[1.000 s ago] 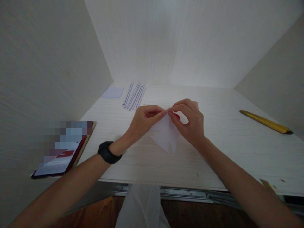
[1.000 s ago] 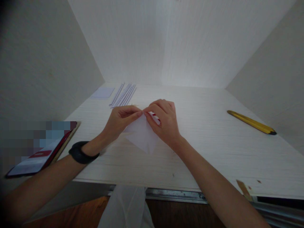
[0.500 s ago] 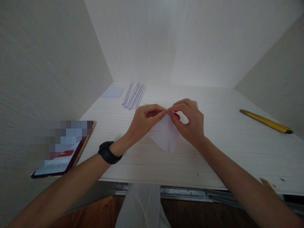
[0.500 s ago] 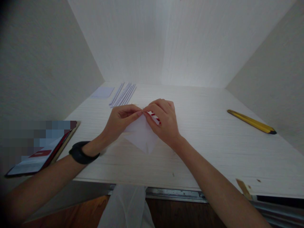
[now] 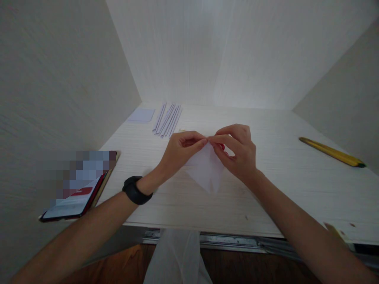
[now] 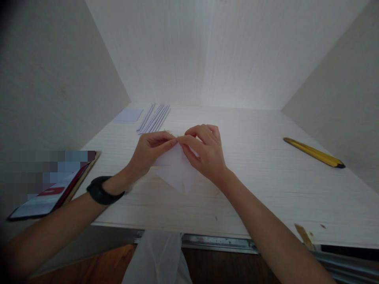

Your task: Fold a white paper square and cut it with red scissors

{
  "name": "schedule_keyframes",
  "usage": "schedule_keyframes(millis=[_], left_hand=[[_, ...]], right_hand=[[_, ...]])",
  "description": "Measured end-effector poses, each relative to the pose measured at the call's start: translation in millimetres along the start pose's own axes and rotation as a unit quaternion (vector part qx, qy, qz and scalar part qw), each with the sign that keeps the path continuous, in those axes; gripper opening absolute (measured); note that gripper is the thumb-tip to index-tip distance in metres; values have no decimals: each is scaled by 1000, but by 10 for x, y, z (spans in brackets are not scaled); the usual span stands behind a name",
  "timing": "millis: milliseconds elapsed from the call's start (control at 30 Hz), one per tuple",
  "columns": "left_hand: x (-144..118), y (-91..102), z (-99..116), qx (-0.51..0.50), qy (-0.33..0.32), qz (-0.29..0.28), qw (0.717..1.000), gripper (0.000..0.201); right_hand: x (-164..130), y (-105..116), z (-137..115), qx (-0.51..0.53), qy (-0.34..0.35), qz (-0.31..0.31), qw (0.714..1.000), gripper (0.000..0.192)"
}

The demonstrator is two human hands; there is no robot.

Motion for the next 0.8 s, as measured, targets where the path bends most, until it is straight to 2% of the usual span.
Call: schedule_keyframes(millis=[433,633,800], left_hand=[[-1,55,-21,-22,20,24,999,12],[15,69,-79,8,27,11,1000,17],[29,38,-23,57,3,-11,998,15]], right_hand=[[-28,-13,-40,-41,39,-14,998,25],[19,-39,69,46,-49,-47,997,17],[38,-121,214,103,-126,-72,984,9]])
Point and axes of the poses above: each hand's wrist, its own x-axis towards the middle knuckle, its own y-axis out of the back of the hand, z = x × y, the point moved 9 cm from there along x, towards the middle knuckle, and after that the axes turned 9 degrees about -x, right-handed, at the moved point
